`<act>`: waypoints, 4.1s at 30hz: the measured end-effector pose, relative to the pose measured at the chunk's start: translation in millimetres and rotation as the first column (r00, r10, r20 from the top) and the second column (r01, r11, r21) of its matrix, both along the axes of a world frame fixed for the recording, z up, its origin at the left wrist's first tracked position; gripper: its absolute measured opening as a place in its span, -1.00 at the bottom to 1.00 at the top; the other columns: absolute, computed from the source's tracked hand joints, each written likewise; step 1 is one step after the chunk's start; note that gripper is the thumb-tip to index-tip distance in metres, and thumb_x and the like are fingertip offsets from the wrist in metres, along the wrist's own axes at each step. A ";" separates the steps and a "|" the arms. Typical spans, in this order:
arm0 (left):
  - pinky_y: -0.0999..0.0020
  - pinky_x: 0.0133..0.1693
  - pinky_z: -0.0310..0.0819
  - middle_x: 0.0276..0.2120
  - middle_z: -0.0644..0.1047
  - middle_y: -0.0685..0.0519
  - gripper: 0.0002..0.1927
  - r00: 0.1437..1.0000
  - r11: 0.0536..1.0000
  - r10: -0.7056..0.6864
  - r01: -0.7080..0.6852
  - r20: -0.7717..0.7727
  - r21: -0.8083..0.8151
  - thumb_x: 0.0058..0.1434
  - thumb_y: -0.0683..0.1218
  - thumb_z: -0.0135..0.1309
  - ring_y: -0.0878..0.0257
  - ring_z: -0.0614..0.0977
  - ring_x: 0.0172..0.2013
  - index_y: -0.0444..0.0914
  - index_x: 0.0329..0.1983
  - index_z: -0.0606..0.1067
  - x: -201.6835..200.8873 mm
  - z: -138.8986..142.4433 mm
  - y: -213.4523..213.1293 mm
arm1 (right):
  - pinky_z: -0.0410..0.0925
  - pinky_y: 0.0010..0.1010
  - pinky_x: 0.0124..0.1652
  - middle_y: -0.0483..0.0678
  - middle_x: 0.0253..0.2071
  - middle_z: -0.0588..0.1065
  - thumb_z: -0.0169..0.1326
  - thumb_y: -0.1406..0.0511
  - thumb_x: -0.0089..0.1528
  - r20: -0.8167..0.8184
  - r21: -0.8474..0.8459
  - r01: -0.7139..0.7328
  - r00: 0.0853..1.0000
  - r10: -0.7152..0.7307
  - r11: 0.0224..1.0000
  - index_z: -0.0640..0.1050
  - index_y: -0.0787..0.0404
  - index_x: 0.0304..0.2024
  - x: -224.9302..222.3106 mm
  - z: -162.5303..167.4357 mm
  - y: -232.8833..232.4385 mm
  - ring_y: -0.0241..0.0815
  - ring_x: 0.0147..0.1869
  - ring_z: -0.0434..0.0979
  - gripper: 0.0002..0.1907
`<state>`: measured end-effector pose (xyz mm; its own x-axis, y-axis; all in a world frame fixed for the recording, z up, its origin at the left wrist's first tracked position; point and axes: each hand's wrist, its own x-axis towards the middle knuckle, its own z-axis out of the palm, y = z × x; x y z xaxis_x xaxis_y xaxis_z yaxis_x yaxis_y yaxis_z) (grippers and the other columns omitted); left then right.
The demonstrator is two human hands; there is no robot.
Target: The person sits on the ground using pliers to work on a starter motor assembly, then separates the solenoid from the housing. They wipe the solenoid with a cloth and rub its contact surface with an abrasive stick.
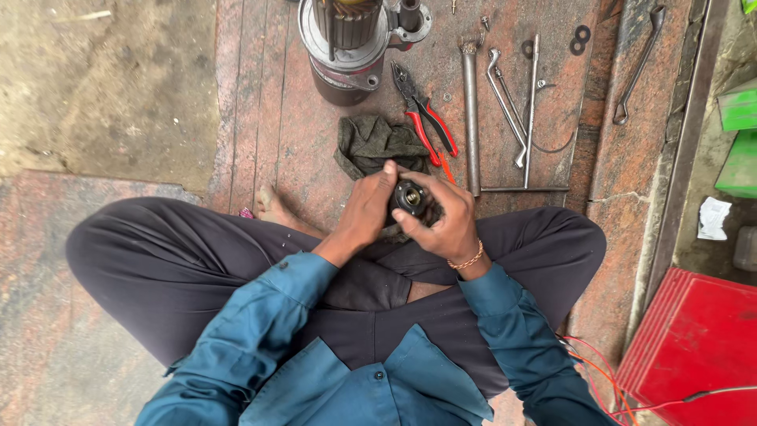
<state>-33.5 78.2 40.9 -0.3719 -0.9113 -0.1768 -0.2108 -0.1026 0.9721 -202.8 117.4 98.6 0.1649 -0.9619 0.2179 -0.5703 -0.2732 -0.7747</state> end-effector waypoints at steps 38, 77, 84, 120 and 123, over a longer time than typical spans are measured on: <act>0.28 -0.16 0.61 -0.33 0.67 -0.01 -0.45 0.988 0.987 0.140 -0.145 -0.067 -0.070 0.01 0.13 0.44 0.22 0.73 -0.26 -0.28 -0.09 0.51 10.3 29.8 12.4 | 0.45 0.05 -0.03 0.24 -0.15 0.60 0.26 0.23 0.04 -0.691 0.433 0.625 0.693 -0.205 0.650 0.63 0.16 -0.17 -55.7 -89.6 -21.3 0.28 -0.02 0.60 -0.68; 0.30 -0.18 0.61 -0.35 0.65 0.00 -0.45 0.987 0.981 0.135 -0.145 -0.084 -0.126 0.03 0.12 0.44 0.23 0.73 -0.28 -0.29 -0.10 0.49 15.8 30.1 9.4 | 0.42 0.04 -0.04 0.14 -0.06 0.49 0.17 0.49 0.11 -0.664 0.395 0.374 0.747 -0.021 0.839 0.41 -0.27 0.30 -55.3 -69.4 -14.4 0.24 0.03 0.55 -0.22; 0.29 -0.16 0.61 -0.32 0.65 -0.02 -0.47 0.987 0.970 0.110 -0.133 -0.121 -0.203 0.04 0.09 0.44 0.21 0.74 -0.24 -0.28 -0.08 0.50 19.7 36.9 10.4 | 0.40 0.05 0.00 0.09 -0.03 0.52 0.33 0.38 0.04 -0.678 0.392 0.415 0.733 -0.047 0.821 0.44 -0.05 0.14 -62.8 -82.9 -21.5 0.23 0.09 0.53 -0.37; 0.28 -0.17 0.60 -0.32 0.67 0.00 -0.46 0.975 0.972 0.201 -0.211 -0.092 -0.108 0.02 0.12 0.43 0.19 0.75 -0.25 -0.27 -0.10 0.49 26.2 26.3 7.4 | 0.38 0.00 0.15 0.13 0.16 0.22 0.41 0.47 -0.05 -0.726 0.512 0.478 0.685 0.062 0.714 0.20 -0.33 0.36 -59.5 -54.1 -22.5 0.33 0.20 0.46 0.08; 0.26 -0.14 0.60 -0.29 0.67 -0.02 -0.45 0.977 0.967 0.186 -0.201 -0.109 -0.154 0.04 0.13 0.44 0.17 0.75 -0.23 -0.27 -0.08 0.50 25.4 25.4 7.5 | 0.39 -0.03 0.18 0.16 0.17 0.21 0.43 0.47 -0.07 -0.740 0.518 0.486 0.667 0.084 0.704 0.15 -0.35 0.39 -54.3 -53.8 -27.6 0.34 0.20 0.46 0.14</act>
